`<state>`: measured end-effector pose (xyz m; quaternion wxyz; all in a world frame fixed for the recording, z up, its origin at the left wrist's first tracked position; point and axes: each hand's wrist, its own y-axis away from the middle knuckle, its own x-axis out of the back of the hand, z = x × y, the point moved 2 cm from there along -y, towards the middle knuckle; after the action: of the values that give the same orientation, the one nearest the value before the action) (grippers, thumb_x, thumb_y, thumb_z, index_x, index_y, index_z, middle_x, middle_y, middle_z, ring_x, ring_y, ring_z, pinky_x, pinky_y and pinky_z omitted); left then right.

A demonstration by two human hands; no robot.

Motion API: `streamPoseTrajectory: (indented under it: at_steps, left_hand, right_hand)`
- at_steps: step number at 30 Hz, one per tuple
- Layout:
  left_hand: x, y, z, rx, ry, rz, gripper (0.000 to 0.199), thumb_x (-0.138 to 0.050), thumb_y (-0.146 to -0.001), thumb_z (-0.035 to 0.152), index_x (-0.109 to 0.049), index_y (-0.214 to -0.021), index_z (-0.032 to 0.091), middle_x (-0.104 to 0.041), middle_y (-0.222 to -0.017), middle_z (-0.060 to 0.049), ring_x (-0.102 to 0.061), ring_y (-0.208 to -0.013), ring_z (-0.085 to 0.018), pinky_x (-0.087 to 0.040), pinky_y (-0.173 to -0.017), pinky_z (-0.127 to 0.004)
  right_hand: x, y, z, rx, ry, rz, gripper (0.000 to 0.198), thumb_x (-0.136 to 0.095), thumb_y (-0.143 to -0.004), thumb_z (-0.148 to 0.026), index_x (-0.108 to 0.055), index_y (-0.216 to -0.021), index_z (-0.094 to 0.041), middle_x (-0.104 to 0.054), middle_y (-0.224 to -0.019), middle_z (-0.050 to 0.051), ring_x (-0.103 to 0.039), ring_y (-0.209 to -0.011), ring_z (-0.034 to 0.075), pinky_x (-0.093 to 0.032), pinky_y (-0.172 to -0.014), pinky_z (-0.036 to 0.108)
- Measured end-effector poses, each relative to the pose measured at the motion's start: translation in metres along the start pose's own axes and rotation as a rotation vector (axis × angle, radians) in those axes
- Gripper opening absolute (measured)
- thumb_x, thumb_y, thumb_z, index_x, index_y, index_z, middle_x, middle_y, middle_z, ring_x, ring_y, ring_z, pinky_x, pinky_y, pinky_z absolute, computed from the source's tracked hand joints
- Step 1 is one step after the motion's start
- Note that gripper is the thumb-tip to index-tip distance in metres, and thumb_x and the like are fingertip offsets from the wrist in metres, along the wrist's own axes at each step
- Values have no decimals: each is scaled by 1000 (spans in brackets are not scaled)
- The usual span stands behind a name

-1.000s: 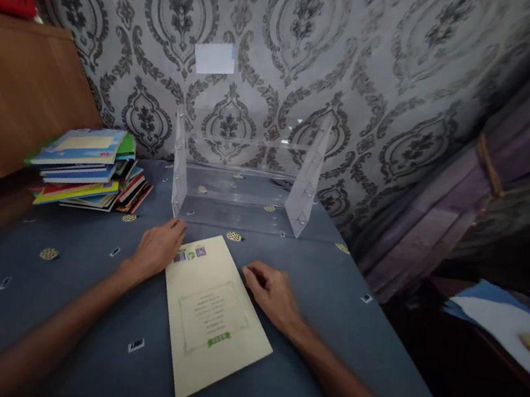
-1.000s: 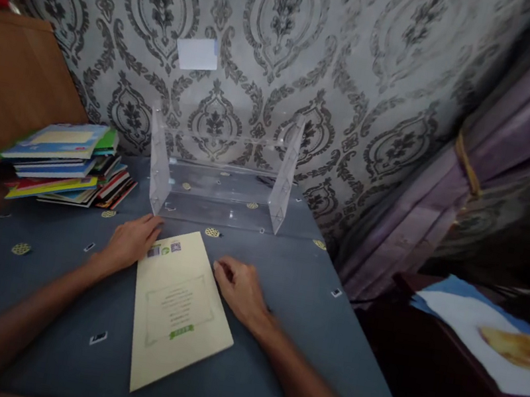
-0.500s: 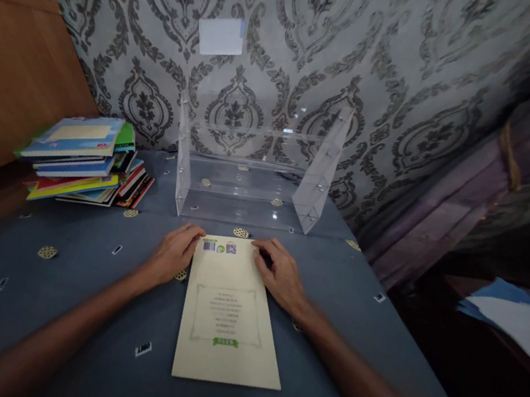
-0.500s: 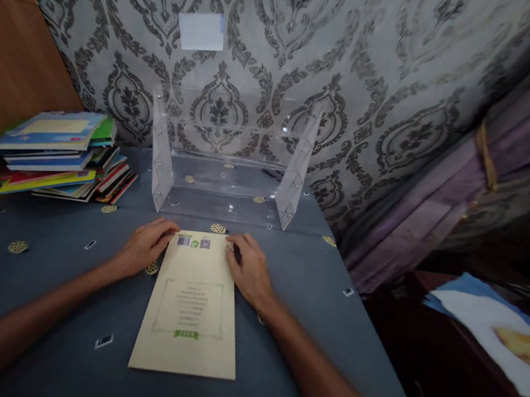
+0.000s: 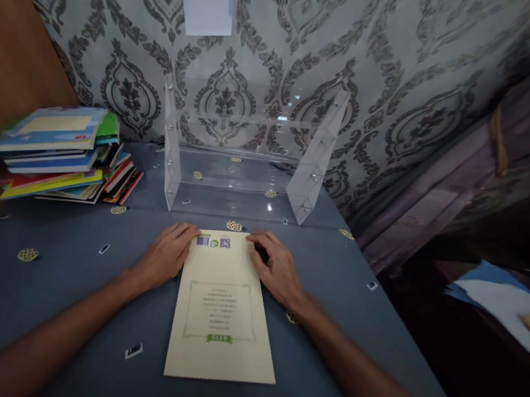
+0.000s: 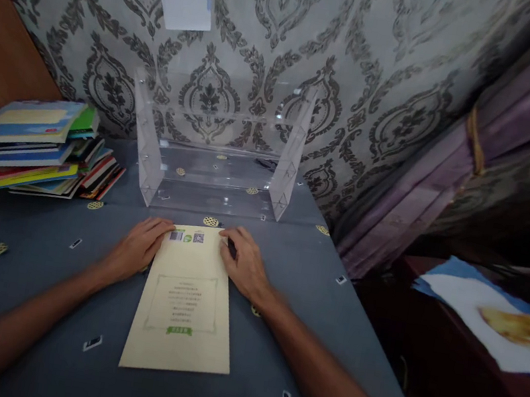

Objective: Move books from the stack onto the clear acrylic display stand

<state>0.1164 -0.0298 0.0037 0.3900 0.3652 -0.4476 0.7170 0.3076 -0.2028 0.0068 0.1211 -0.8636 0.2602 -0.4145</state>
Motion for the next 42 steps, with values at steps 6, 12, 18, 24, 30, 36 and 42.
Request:
streamPoseTrajectory:
  at_steps: [6, 12, 18, 24, 30, 36, 42]
  left_hand:
    - [2, -3, 7, 36, -146, -92, 34, -38, -94, 7, -60, -119, 15, -63, -120, -13, -57, -109, -28, -50, -96, -48]
    - [2, -4, 8, 35, -165, -85, 32, -37, -95, 9, -60, -116, 16, -63, -113, -11, -56, -104, -26, -49, -96, -45]
    - [1, -2, 6, 13, -134, -41, 32, -38, -94, 9, -59, -117, 17, -62, -113, -10, -55, -104, -26, -50, -94, -44]
    - [0, -2, 5, -12, -145, -38, 31, -37, -95, 9, -58, -117, 16, -63, -113, -11, -56, -103, -26, -50, -93, -45]
    - [0, -3, 5, 7, -143, -34, 32, -36, -97, 11, -61, -116, 16, -63, -113, -11, -57, -103, -26, -51, -93, -46]
    - [-3, -1, 2, 18, -139, -33, 33, -36, -97, 13, -61, -119, 15, -63, -117, -12, -56, -106, -27, -51, -94, -48]
    - [-1, 2, 0, -30, -84, 51, 35, -40, -95, 11, -62, -122, 18, -60, -124, -12, -54, -114, -27, -52, -99, -48]
  right_hand:
    - [-1, -1, 0, 25, 29, 10, 22, -46, -94, -22, -64, -107, -20, -70, -107, 10, -66, -92, 23, -54, -82, 39]
    - [-7, -3, -32, 152, 375, -70, 24, -48, -96, -20, -68, -109, -18, -66, -129, 14, -51, -128, 36, -40, -107, 61]
    - [-29, -8, -73, 199, 378, -300, 32, -45, -101, -22, -61, -127, -15, -55, -146, 13, -40, -144, 30, -32, -119, 55]
    - [-48, -6, -73, 189, 304, -403, 37, -46, -102, -28, -56, -135, -15, -54, -148, 14, -41, -144, 26, -29, -122, 51]
    - [-29, 1, -41, 113, 333, -305, 40, -43, -102, -30, -54, -138, -18, -56, -146, 14, -44, -143, 27, -31, -119, 57]
    - [-10, 6, -18, 35, 383, -222, 37, -43, -100, -24, -56, -133, -14, -60, -142, 16, -49, -138, 30, -33, -116, 60]
    - [-10, 6, -16, 19, 359, -217, 36, -42, -99, -24, -57, -131, -17, -60, -141, 15, -50, -138, 29, -36, -113, 59]
